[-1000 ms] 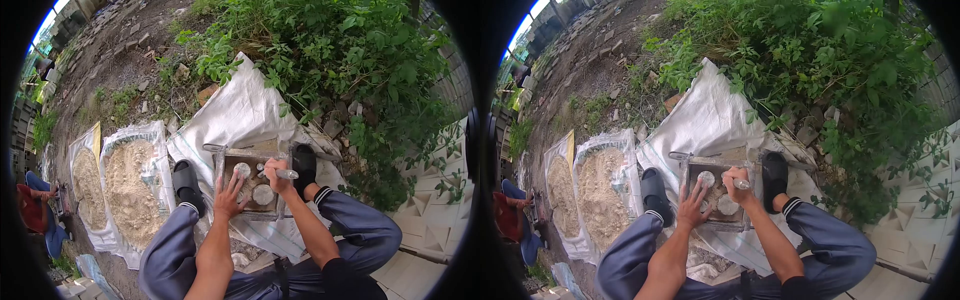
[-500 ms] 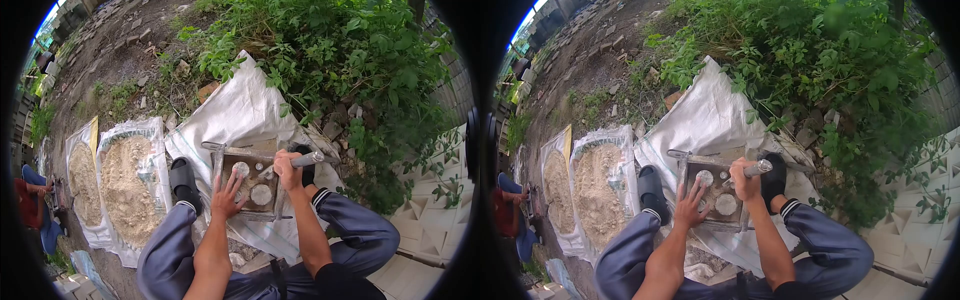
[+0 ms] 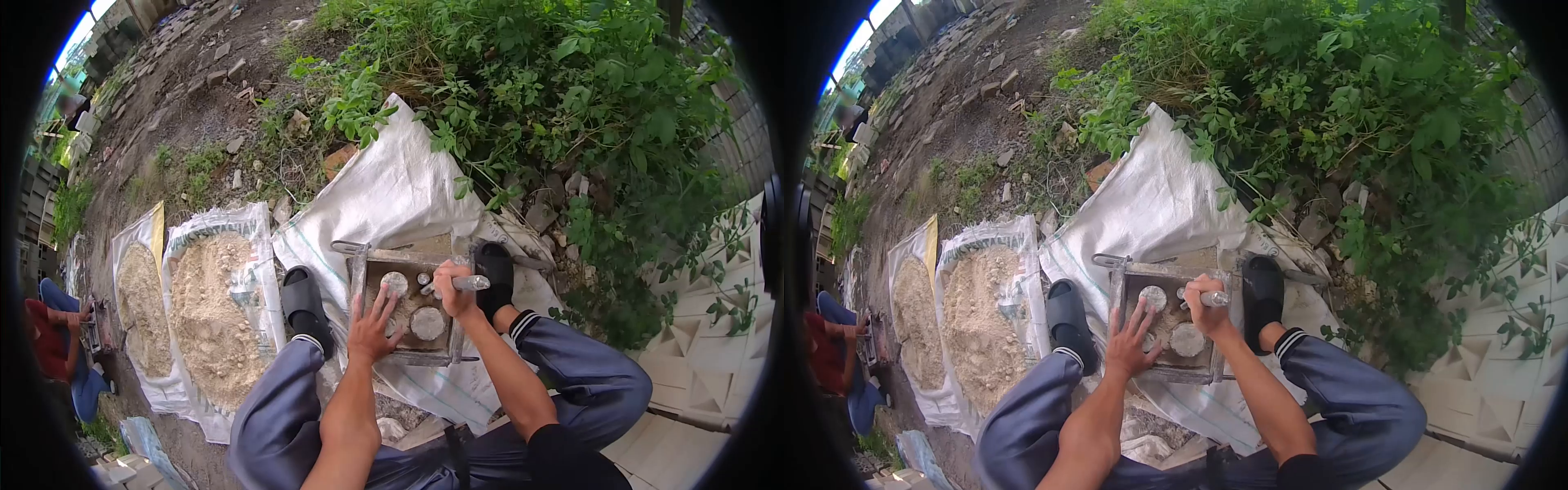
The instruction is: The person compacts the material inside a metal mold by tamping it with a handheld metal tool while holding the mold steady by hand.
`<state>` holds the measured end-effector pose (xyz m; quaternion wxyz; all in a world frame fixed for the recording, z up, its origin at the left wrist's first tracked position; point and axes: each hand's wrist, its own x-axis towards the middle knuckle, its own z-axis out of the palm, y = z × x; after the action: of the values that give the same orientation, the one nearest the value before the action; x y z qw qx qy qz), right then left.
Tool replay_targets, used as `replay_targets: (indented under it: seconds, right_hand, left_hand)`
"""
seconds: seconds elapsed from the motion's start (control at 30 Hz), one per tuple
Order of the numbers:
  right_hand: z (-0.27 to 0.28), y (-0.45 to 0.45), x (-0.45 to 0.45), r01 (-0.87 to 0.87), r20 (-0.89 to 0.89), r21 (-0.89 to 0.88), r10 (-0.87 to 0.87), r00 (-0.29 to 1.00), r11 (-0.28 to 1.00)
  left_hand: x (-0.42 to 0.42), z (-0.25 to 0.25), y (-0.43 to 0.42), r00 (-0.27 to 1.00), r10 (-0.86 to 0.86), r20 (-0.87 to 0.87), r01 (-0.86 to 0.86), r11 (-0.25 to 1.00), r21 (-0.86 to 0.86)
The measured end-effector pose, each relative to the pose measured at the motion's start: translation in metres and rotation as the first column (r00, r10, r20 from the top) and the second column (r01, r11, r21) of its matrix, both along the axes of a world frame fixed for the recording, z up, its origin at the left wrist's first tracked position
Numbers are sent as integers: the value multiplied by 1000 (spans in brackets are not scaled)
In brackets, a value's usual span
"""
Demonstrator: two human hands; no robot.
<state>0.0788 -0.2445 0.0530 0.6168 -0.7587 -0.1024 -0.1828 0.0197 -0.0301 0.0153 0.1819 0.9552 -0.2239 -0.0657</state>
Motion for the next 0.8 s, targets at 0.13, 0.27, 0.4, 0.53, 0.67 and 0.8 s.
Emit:
replay_targets:
  seconds: [0.13, 0.27, 0.4, 0.53, 0.67, 0.8]
  right_hand:
    - [31, -7, -3, 106, -333, 356, 20, 943, 928]
    - [-20, -8, -12, 13, -68, 151, -3, 998, 989]
    - [22, -5, -5, 66, -133, 207, -39, 990, 976]
    - [5, -11, -13, 49, -211, 315, 19, 977, 948]
    - [4, -4, 0, 39, -384, 188, 37, 923, 981]
    - [37, -7, -6, 166, -274, 231, -99, 957, 959]
  left_hand:
    - [-1, -5, -1, 999, 7, 31, -8, 998, 61]
    - [-3, -3, 2, 1000, -7, -9, 8, 1000, 18]
    - [-1, -4, -1, 1000, -3, 16, 3, 1000, 17]
    - [-1, -6, 2, 999, -3, -42, 3, 1000, -1]
    - [-1, 1, -2, 1000, -1, -30, 1, 1000, 17]
    - [0, -6, 0, 1000, 1, -19, 0, 1000, 29]
